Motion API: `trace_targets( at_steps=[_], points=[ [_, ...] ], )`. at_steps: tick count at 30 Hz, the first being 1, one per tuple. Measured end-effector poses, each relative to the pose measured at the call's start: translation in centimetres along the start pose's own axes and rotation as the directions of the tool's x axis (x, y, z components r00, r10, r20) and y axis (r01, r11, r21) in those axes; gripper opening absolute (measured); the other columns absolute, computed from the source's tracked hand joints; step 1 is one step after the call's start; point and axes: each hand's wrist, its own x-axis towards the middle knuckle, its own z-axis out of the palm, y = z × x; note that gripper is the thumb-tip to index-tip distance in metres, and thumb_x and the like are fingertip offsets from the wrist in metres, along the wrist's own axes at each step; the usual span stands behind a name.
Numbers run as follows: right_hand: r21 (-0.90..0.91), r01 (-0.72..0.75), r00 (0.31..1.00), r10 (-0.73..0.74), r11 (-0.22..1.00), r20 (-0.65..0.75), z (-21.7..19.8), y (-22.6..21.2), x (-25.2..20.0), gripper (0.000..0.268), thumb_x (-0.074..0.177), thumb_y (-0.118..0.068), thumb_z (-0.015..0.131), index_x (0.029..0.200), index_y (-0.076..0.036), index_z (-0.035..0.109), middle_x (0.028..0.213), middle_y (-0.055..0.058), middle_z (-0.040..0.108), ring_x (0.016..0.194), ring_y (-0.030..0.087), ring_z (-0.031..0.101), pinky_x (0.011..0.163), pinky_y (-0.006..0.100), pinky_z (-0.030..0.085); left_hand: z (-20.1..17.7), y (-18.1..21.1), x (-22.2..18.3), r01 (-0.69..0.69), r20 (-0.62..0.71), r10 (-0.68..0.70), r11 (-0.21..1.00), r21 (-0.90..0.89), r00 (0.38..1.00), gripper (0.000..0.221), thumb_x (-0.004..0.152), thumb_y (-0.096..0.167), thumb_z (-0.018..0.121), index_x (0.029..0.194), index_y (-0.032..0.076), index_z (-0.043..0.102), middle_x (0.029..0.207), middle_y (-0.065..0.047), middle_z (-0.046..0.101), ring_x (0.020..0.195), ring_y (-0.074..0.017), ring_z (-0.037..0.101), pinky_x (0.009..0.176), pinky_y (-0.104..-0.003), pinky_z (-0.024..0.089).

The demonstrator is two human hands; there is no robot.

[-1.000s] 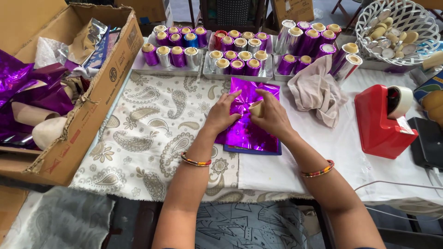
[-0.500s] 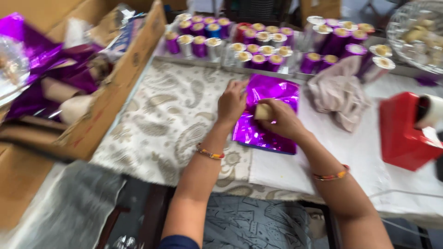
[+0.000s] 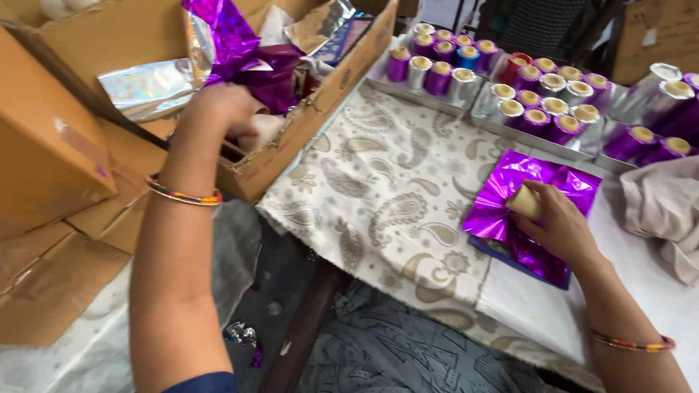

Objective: The recorder is cleaning and wrapping small cylindrical objects in decorative purple and silver foil at a workspace.

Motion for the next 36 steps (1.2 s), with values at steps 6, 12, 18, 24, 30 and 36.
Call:
trace_targets(
  at_steps=[6,12,18,24,30,36],
  points=[
    [-0.064,-0.043,0.999,0.042,0.997,-0.009,0.1,-0.3,0.3,0.075,0.078,-0.03,0.078,0.145,-0.008,0.052,0.119,0.02,0.063,0.111,0.04,0.063,0.094,0.049,0.05,4.7,-6.1,1.2,0.216,0.272,-0.211,0.976,0.014,0.939,0.045,0.084,0.033,0.075,0.122,0.011,0.079,0.132,-0.014,0.072,0.119,-0.0313,0.07,0.099,-0.046,0.055],
    [-0.066,-0.06,0.998,0.06,0.996,-0.003,0.2,-0.5,0.3,0.075,0.079,-0.032,0.079,0.145,-0.008,0.052,0.119,0.02,0.063,0.112,0.04,0.063,0.094,0.049,0.05,6.8,-5.4,-0.4,0.218,0.449,-0.094,0.948,-0.233,0.888,0.068,0.09,0.055,0.061,0.145,0.016,0.062,0.156,-0.009,0.05,0.139,-0.0261,0.05,0.113,-0.042,0.04],
    [-0.075,-0.058,0.998,0.058,0.995,0.01,0.1,-0.4,0.2,0.077,0.078,-0.032,0.079,0.145,-0.007,0.051,0.119,0.021,0.063,0.112,0.041,0.062,0.095,0.049,0.05,6.7,-4.9,-0.7,0.096,0.414,0.13,0.871,-0.482,0.901,0.063,0.091,0.049,0.052,0.14,0.013,0.064,0.146,-0.004,0.066,0.132,-0.022,0.059,0.111,-0.039,0.039],
    [-0.06,-0.044,0.999,0.043,0.997,-0.007,0.2,0.0,0.2,0.075,0.079,-0.03,0.079,0.144,-0.006,0.051,0.119,0.021,0.063,0.111,0.04,0.063,0.095,0.049,0.05,3.2,-2.7,1.2,-0.141,-0.015,0.153,0.864,-0.484,0.988,0.05,0.101,0.047,0.061,0.129,0.006,0.073,0.128,-0.019,0.077,0.119,-0.0309,0.073,0.101,-0.041,0.057],
    [-0.056,-0.08,0.997,0.081,0.995,0.011,0.2,0.0,0.2,0.074,0.077,-0.027,0.079,0.143,-0.007,0.052,0.117,0.021,0.064,0.109,0.039,0.064,0.094,0.048,0.051,1.6,3.3,3.5,-0.17,-0.183,0.113,0.927,-0.334,0.977,0.058,0.093,0.053,0.063,0.148,0.035,0.055,0.16,-0.019,0.028,0.14,-0.0382,0.038,0.113,-0.047,0.035],
    [-0.062,-0.119,0.992,0.122,0.991,0.037,-0.3,-0.8,0.4,0.074,0.079,-0.031,0.079,0.144,-0.007,0.051,0.116,0.02,0.064,0.109,0.038,0.065,0.093,0.047,0.051,4.6,1.1,10.4,-0.191,-0.498,-0.147,0.802,-0.566,0.855,0.059,0.103,0.042,0.062,0.148,0.005,0.052,0.148,-0.022,0.052,0.136,-0.0387,0.05,0.112,-0.048,0.038]
  ],
)
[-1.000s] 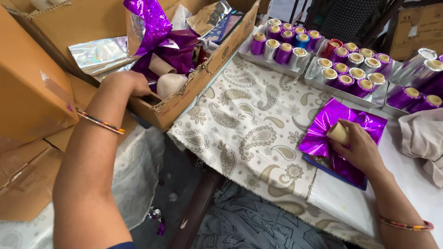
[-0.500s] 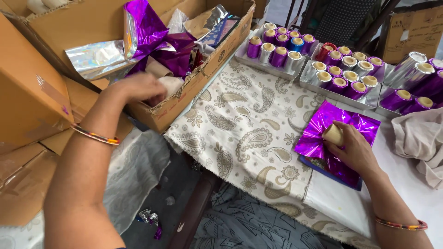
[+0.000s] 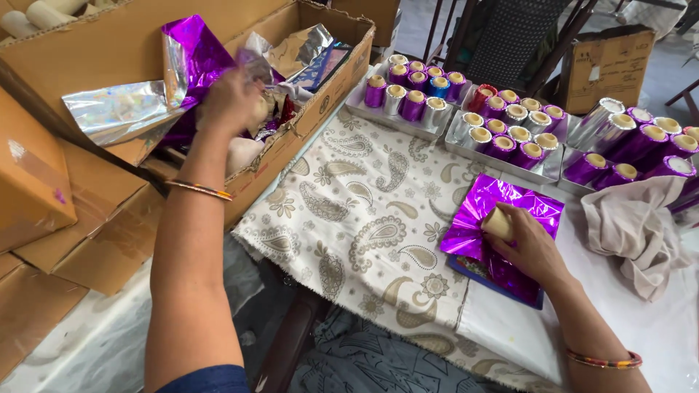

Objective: The recorder is cleaning and wrapping small cylindrical objects in decorative purple and silver foil at a workspace.

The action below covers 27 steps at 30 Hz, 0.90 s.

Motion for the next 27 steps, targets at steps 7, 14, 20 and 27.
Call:
trace_targets(
  at_steps=[7,14,20,27],
  points=[
    [0.013,0.021,1.0,-0.021,1.0,-0.005,0.1,-0.1,0.0,0.073,0.08,-0.034,0.079,0.143,-0.007,0.051,0.117,0.02,0.064,0.109,0.038,0.064,0.093,0.047,0.051,-4.7,-3.9,-0.9,0.028,-0.665,0.005,0.999,0.039,0.747,0.058,0.082,0.02,0.092,0.129,0.0,0.064,0.131,-0.024,0.061,0.119,-0.0428,0.06,0.1,-0.049,0.046],
    [0.007,0.033,0.999,-0.033,0.999,-0.023,0.1,0.2,0.0,0.073,0.081,-0.035,0.078,0.143,-0.007,0.052,0.117,0.02,0.064,0.109,0.038,0.064,0.093,0.048,0.051,-7.2,-6.1,-3.6,0.223,-0.631,-0.183,0.975,-0.017,0.754,0.065,0.08,-0.009,0.071,0.142,-0.002,0.053,0.137,-0.021,0.054,0.124,-0.0439,0.059,0.106,-0.046,0.047],
    [0.009,0.047,0.998,-0.046,0.999,-0.033,0.2,0.0,-0.1,0.074,0.08,-0.034,0.078,0.143,-0.007,0.051,0.116,0.02,0.064,0.107,0.039,0.064,0.092,0.048,0.051,-10.1,-4.1,-5.5,-0.033,-0.69,0.048,0.999,0.036,0.722,0.053,0.084,-0.017,0.064,0.133,0.004,0.059,0.139,-0.016,0.056,0.129,-0.0393,0.061,0.108,-0.047,0.049],
    [0.013,0.023,1.0,-0.023,1.0,-0.014,0.1,0.0,0.1,0.074,0.081,-0.034,0.078,0.144,-0.008,0.051,0.115,0.02,0.064,0.106,0.039,0.065,0.091,0.048,0.052,-11.2,-3.8,-5.8,0.014,-0.504,0.194,0.925,0.379,0.842,0.048,0.084,-0.013,0.062,0.129,0.006,0.063,0.112,-0.016,0.069,0.105,-0.0432,0.063,0.077,-0.054,0.049]
  ],
)
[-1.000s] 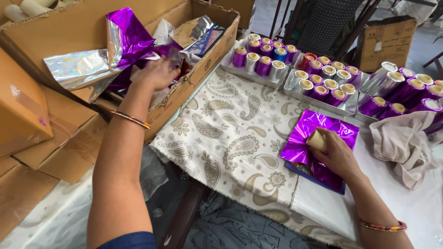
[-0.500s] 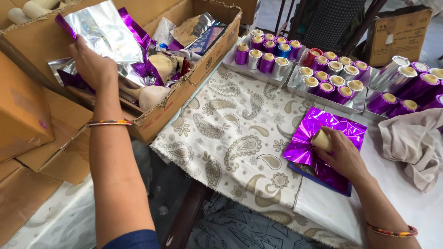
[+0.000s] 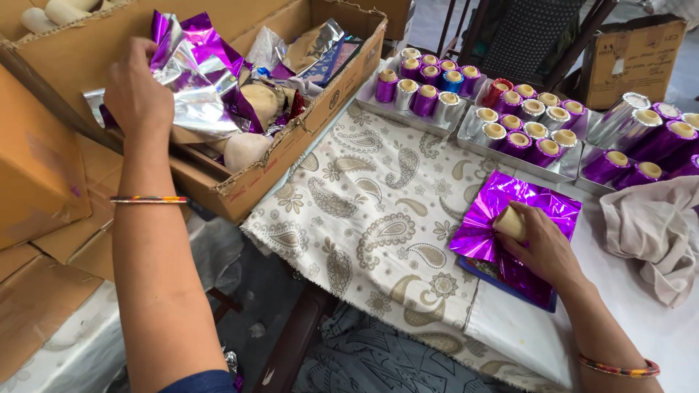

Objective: The recorder is cleaning and wrapping small cylindrical objects in decorative purple and silver foil at a workspace.

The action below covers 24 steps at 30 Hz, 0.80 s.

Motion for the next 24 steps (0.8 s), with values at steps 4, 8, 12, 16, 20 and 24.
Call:
trace_targets(
  at_steps=[4,8,12,16,20,24],
  points=[
    [-0.008,0.018,1.0,-0.018,1.0,-0.016,0.1,0.1,-0.2,0.074,0.08,-0.033,0.078,0.143,-0.007,0.051,0.117,0.02,0.064,0.108,0.039,0.064,0.091,0.048,0.051,0.8,-2.6,-0.9,-0.001,0.026,0.004,0.992,-0.127,1.0,0.049,0.086,-0.017,0.059,0.126,0.011,0.065,0.121,-0.013,0.072,0.112,-0.0413,0.065,0.088,-0.052,0.051],
    [-0.005,0.01,1.0,-0.01,1.0,-0.013,0.0,0.0,-0.1,0.074,0.08,-0.033,0.079,0.144,-0.007,0.051,0.117,0.021,0.064,0.108,0.039,0.064,0.092,0.048,0.052,0.5,-4.0,-0.8,0.22,0.139,-0.178,0.887,-0.406,0.974,0.059,0.089,-0.009,0.068,0.142,0.014,0.057,0.116,-0.012,0.069,0.104,-0.0278,0.067,0.084,-0.04,0.053],
    [0.0,0.027,0.999,-0.027,1.0,-0.023,0.0,0.0,-0.2,0.074,0.08,-0.033,0.079,0.143,-0.007,0.051,0.119,0.021,0.064,0.109,0.04,0.064,0.092,0.048,0.051,1.6,-7.1,-0.6,0.259,0.213,-0.21,0.224,-0.939,0.954,0.054,0.111,-0.006,0.07,0.156,0.013,0.046,0.114,-0.006,0.071,0.108,-0.0132,0.065,0.1,-0.027,0.053],
    [0.008,0.034,0.999,-0.034,0.999,-0.022,0.0,-0.1,-0.1,0.074,0.08,-0.033,0.078,0.143,-0.007,0.051,0.119,0.021,0.064,0.109,0.04,0.064,0.092,0.048,0.051,0.7,-6.9,-0.1,0.285,0.291,-0.245,-0.059,-0.957,0.925,0.041,0.115,-0.011,0.061,0.152,0.0,0.046,0.118,-0.012,0.074,0.109,-0.016,0.067,0.1,-0.027,0.051],
    [-0.006,0.029,0.999,-0.029,1.0,-0.022,0.0,-0.2,-0.2,0.073,0.08,-0.033,0.078,0.143,-0.007,0.051,0.119,0.021,0.063,0.109,0.04,0.064,0.092,0.048,0.051,0.8,-6.1,0.1,0.184,0.182,-0.136,0.004,-0.983,0.974,0.026,0.111,-0.011,0.062,0.13,0.003,0.05,0.116,-0.006,0.071,0.102,-0.0121,0.063,0.1,-0.025,0.051],
    [-0.003,0.02,1.0,-0.02,1.0,-0.012,0.1,0.3,-0.1,0.074,0.08,-0.033,0.078,0.143,-0.006,0.051,0.119,0.021,0.063,0.11,0.039,0.064,0.093,0.048,0.051,-2.0,-3.5,0.0,0.5,0.538,-0.054,0.458,-0.735,0.841,0.017,0.106,0.006,0.057,0.102,0.005,0.073,0.093,-0.003,0.068,0.081,-0.0124,0.054,0.07,-0.028,0.041]
  ],
)
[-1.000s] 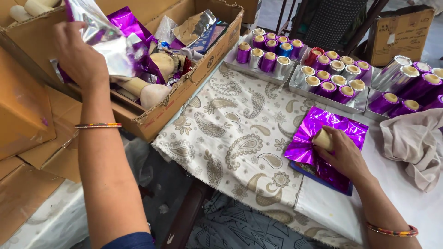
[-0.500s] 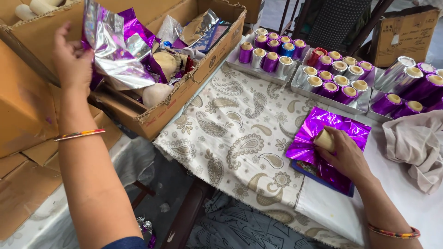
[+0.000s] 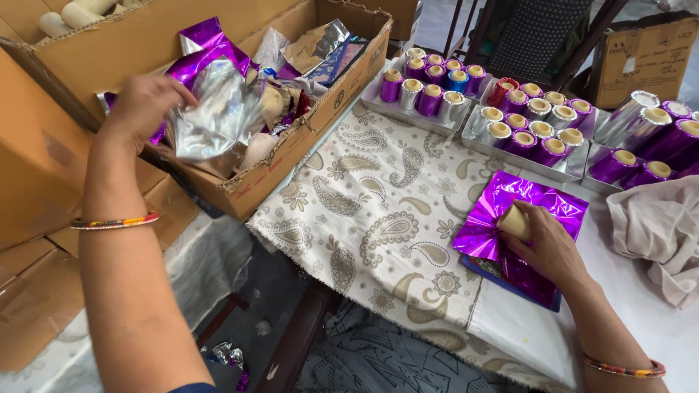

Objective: The recorder is cleaning and wrapping small cylindrical objects in decorative purple and silver foil at a workspace.

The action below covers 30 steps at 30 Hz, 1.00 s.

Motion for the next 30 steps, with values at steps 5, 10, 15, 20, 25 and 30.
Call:
trace_targets(
  at_steps=[5,10,15,20,25,30],
  points=[
    [-0.001,0.004,1.0,-0.004,1.0,0.003,0.0,0.0,0.0,0.074,0.08,-0.032,0.079,0.143,-0.006,0.051,0.12,0.021,0.063,0.111,0.039,0.064,0.094,0.048,0.051,3.9,2.7,-1.3,0.13,0.289,-0.58,0.573,0.809,0.762,0.031,0.088,0.036,0.072,0.102,0.009,0.081,0.098,-0.01,0.07,0.083,-0.0239,0.064,0.071,-0.042,0.055],
    [-0.021,-0.001,1.0,0.001,1.0,-0.002,-0.2,-0.2,0.0,0.074,0.08,-0.033,0.079,0.144,-0.007,0.051,0.118,0.02,0.064,0.111,0.039,0.064,0.094,0.048,0.051,6.3,-1.1,-1.2,0.129,0.208,-0.794,0.337,0.933,0.572,0.062,0.09,0.065,0.055,0.118,0.018,0.084,0.137,-0.005,0.068,0.124,-0.025,0.061,0.107,-0.042,0.043],
    [-0.009,0.012,1.0,-0.012,1.0,-0.008,0.1,0.1,0.0,0.074,0.079,-0.032,0.079,0.143,-0.006,0.051,0.119,0.021,0.063,0.11,0.039,0.063,0.093,0.048,0.051,5.6,-6.6,-1.5,0.252,0.324,-0.795,0.5,0.829,0.513,0.065,0.092,0.064,0.054,0.139,0.02,0.056,0.15,-0.002,0.055,0.136,-0.0203,0.047,0.116,-0.039,0.032],
    [-0.007,0.022,1.0,-0.022,1.0,-0.01,-0.2,0.3,-0.1,0.073,0.08,-0.031,0.079,0.143,-0.006,0.05,0.118,0.021,0.064,0.109,0.039,0.064,0.094,0.048,0.051,5.7,-2.2,-5.2,-0.128,0.407,-0.606,0.449,0.884,0.684,0.053,0.093,0.047,0.053,0.13,0.014,0.073,0.132,-0.01,0.073,0.119,-0.0286,0.068,0.104,-0.043,0.05],
    [0.012,0.01,1.0,-0.01,1.0,0.015,-0.3,-0.1,-0.1,0.075,0.08,-0.03,0.079,0.144,-0.006,0.05,0.117,0.021,0.064,0.108,0.039,0.064,0.094,0.048,0.051,6.1,-0.2,-8.5,-0.147,0.278,-0.197,0.502,0.853,0.94,0.039,0.1,0.035,0.056,0.128,0.007,0.061,0.111,-0.02,0.074,0.106,-0.0423,0.07,0.093,-0.051,0.052],
    [-0.003,-0.001,1.0,0.001,1.0,0.004,-0.5,-1.1,-0.2,0.074,0.079,-0.031,0.079,0.144,-0.007,0.05,0.117,0.021,0.064,0.109,0.04,0.063,0.093,0.048,0.051,6.2,0.1,-9.7,-0.35,0.271,0.437,0.109,0.93,0.858,0.027,0.106,0.017,0.058,0.131,0.009,0.062,0.104,-0.015,0.068,0.101,-0.0366,0.068,0.089,-0.051,0.05]
  ],
)
